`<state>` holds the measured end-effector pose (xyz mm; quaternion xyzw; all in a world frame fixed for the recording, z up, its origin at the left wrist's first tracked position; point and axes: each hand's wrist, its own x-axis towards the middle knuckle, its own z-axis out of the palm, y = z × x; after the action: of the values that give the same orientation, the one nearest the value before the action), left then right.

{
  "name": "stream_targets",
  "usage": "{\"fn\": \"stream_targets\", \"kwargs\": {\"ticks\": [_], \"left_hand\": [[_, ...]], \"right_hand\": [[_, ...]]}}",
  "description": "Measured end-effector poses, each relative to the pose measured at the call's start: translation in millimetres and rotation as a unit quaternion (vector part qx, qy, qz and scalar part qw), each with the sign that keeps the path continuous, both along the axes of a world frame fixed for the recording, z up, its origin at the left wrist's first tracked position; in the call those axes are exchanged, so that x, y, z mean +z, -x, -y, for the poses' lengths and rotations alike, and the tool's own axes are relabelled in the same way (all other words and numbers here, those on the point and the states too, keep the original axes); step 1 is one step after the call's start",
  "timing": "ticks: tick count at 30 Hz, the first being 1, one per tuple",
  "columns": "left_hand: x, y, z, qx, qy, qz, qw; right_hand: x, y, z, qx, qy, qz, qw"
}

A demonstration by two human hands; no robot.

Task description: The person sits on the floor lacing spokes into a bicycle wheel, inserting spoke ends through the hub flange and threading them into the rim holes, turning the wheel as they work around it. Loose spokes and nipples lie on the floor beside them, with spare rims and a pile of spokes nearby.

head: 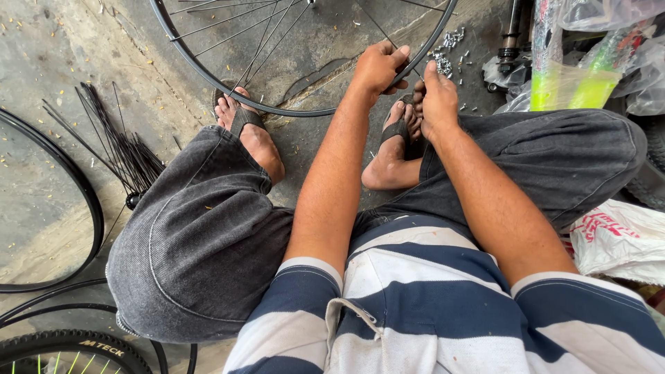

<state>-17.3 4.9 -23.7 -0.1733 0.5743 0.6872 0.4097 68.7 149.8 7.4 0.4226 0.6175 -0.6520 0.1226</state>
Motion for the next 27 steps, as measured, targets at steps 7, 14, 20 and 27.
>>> {"fn": "stream_targets", "kwargs": {"ticks": [7,14,20,27], "left_hand": [[1,-1,0,-0.003,0.002,0.007,1.000],[5,0,0,0.002,0.000,0.001,1.000],[1,-1,-3,0.011,-0.001,-0.003,1.000],[-12,-12,-26,0.068,-0.023,-0.003,0.997]], "right_hand": [[-1,-1,-2,0.025,-0.011,-0.019,0.999],[-2,-2,-2,0.026,0.006,-0.030,0.999],[2,-1,-4,0.033,0.021,-0.048,0.998],[-8,21,-13,0.028,0.072,-0.118,0.990]]}}
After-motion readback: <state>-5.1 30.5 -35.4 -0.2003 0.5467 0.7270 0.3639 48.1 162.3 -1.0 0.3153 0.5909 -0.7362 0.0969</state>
